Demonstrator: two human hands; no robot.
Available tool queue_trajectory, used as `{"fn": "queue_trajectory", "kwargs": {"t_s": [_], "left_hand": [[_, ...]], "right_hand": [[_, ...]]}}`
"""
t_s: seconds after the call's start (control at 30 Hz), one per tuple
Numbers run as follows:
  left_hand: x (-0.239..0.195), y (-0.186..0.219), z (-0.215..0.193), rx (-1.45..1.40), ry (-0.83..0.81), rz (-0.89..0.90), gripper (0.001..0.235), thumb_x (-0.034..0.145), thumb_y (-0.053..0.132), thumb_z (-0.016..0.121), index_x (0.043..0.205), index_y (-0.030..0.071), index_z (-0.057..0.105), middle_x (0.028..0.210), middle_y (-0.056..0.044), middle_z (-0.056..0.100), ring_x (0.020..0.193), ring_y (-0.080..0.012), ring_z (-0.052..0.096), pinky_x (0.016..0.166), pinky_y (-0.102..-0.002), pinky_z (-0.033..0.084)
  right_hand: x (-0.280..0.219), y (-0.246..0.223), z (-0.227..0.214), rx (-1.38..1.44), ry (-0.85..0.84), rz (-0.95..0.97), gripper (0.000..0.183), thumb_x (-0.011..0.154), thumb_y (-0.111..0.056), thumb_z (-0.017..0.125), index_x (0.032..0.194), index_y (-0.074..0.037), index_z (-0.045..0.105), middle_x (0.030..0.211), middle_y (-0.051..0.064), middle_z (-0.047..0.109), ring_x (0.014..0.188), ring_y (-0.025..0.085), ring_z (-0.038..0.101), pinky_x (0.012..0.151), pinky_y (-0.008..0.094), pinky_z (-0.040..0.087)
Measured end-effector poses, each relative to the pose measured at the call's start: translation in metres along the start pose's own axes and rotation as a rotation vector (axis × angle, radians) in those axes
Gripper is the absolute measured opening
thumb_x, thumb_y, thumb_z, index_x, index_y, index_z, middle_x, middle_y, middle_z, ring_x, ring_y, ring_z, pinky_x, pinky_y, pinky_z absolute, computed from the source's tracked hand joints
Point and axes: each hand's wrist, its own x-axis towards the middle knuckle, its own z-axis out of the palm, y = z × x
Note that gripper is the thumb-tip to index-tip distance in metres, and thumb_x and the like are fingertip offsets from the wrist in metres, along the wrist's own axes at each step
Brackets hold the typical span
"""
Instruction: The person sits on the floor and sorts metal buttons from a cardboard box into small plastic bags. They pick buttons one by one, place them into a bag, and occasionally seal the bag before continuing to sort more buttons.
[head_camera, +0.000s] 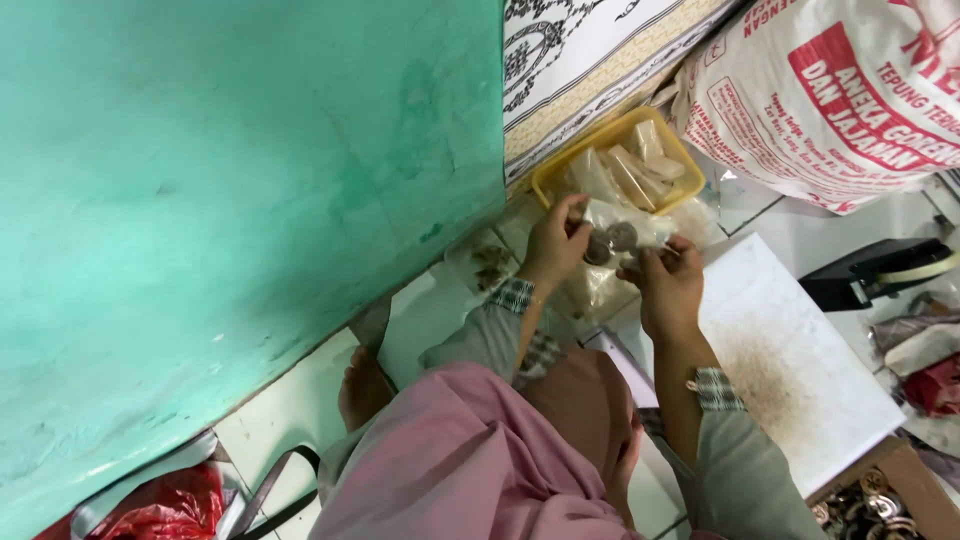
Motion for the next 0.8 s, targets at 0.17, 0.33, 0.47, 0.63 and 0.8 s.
{"fn": "queue_trajectory", "kwargs": {"t_s": [0.17,0.33,0.47,0.63,0.8], "left_hand": [[0.050,-0.003,-0.008,0.196,-0.023,0.040,0.044,0.096,0.018,0.064,0.140,0.019,0.057,0.118,-0.015,0.069,0.112,-0.0337,0.069,0.094,-0.046,0.059],[0.059,-0.028,0.003,0.492,0.133,0.416,0.031,0.094,0.010,0.062,0.125,0.009,0.063,0.123,-0.018,0.063,0.113,-0.0412,0.066,0.099,-0.053,0.055],[0.043,-0.054,0.026,0.778,-0.046,0.613,0.038,0.094,0.037,0.061,0.127,0.018,0.065,0.129,-0.009,0.060,0.118,-0.0331,0.061,0.108,-0.053,0.044],[0.024,-0.039,0.024,0.936,-0.164,0.555,0.055,0.096,0.049,0.053,0.141,0.016,0.057,0.145,-0.014,0.052,0.133,-0.0372,0.049,0.117,-0.058,0.030],[-0.048,-0.002,0.005,0.732,-0.230,0.772,0.032,0.103,0.028,0.047,0.119,0.009,0.068,0.125,-0.014,0.059,0.120,-0.0358,0.058,0.099,-0.052,0.047]], "right_hand": [[0.034,0.012,0.018,-0.070,-0.084,-0.043,0.053,0.101,0.004,0.056,0.147,0.002,0.030,0.113,0.018,0.052,0.096,0.025,0.063,0.082,0.045,0.066],[0.030,0.027,0.000,-0.287,-0.093,-0.150,0.048,0.105,0.004,0.054,0.150,0.000,0.038,0.135,0.021,0.047,0.117,0.025,0.056,0.083,0.037,0.063],[-0.013,0.037,-0.023,-0.430,-0.083,-0.373,0.016,0.103,0.004,0.061,0.118,0.002,0.056,0.117,0.021,0.062,0.092,0.026,0.066,0.068,0.034,0.060],[-0.104,0.047,-0.059,-0.465,-0.194,-0.469,0.016,0.098,0.009,0.063,0.110,-0.001,0.064,0.109,0.015,0.066,0.100,0.027,0.069,0.081,0.040,0.060],[-0.179,0.069,-0.085,-0.757,-0.263,-0.689,0.017,0.089,-0.006,0.074,0.105,-0.012,0.077,0.113,0.009,0.073,0.113,0.029,0.070,0.095,0.042,0.058]]}}
